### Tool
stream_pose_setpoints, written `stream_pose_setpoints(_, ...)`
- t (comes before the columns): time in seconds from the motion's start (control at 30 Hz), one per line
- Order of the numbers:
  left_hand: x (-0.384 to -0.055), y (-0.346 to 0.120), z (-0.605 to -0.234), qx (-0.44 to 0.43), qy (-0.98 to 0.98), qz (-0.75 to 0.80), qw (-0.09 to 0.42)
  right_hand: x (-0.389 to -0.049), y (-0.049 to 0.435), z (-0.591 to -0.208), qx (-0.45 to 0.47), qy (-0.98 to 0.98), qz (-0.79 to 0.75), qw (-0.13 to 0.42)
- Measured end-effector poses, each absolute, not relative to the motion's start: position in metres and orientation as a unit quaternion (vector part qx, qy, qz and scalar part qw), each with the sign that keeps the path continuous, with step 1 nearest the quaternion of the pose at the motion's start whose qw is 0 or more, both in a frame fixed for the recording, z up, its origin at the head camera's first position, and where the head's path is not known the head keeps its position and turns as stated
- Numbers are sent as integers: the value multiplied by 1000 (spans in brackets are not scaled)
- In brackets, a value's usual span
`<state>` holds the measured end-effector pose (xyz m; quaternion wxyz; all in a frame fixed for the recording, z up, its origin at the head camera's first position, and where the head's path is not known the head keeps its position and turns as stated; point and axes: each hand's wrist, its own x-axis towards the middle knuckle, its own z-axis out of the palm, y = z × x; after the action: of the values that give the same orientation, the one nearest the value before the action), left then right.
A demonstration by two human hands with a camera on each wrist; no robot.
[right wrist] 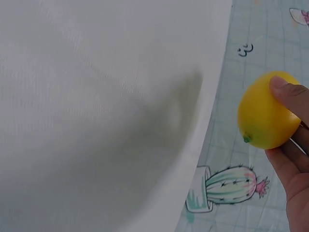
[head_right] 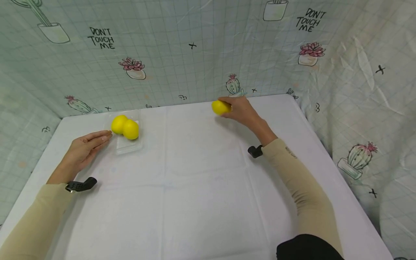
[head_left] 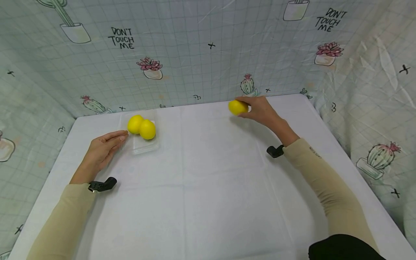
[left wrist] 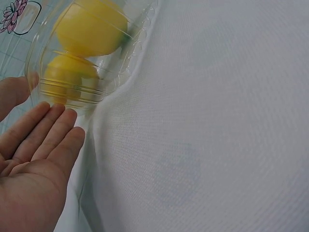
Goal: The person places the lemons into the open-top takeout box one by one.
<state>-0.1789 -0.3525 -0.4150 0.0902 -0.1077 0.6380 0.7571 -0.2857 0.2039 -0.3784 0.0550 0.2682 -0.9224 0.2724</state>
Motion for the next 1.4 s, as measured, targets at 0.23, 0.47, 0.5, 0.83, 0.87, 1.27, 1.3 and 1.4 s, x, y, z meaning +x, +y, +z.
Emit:
stream_pose_setpoints(0.23,-178,-353,-413,-105,631,763,91,-278,185,-375,299,-907,289,64)
stream_pose_setpoints(0.47,-178,-353,-413,-102,620,772,92,-271,167,-373,322,-886,328,63)
stream_pose_setpoints(0.5,-178,-353,-413,-103,623,770,92,-271,165,-374,326,-882,333,65)
stream_pose_setpoints(0.83,-178,-353,-412,-106,647,750,91,-265,137,-374,356,-857,366,72)
stream_pose_setpoints(0.87,-178,-353,-412,-107,647,749,92,-265,134,-374,357,-855,369,71)
stream_pose_setpoints(1.27,-177,-353,-409,-125,647,746,101,-261,105,-375,386,-830,397,64)
stream_pose_setpoints(1.3,-177,-353,-409,-126,647,745,102,-260,102,-375,391,-827,399,64)
stream_pose_setpoints(1.4,-177,-353,-409,-125,643,749,102,-259,94,-376,401,-818,407,62)
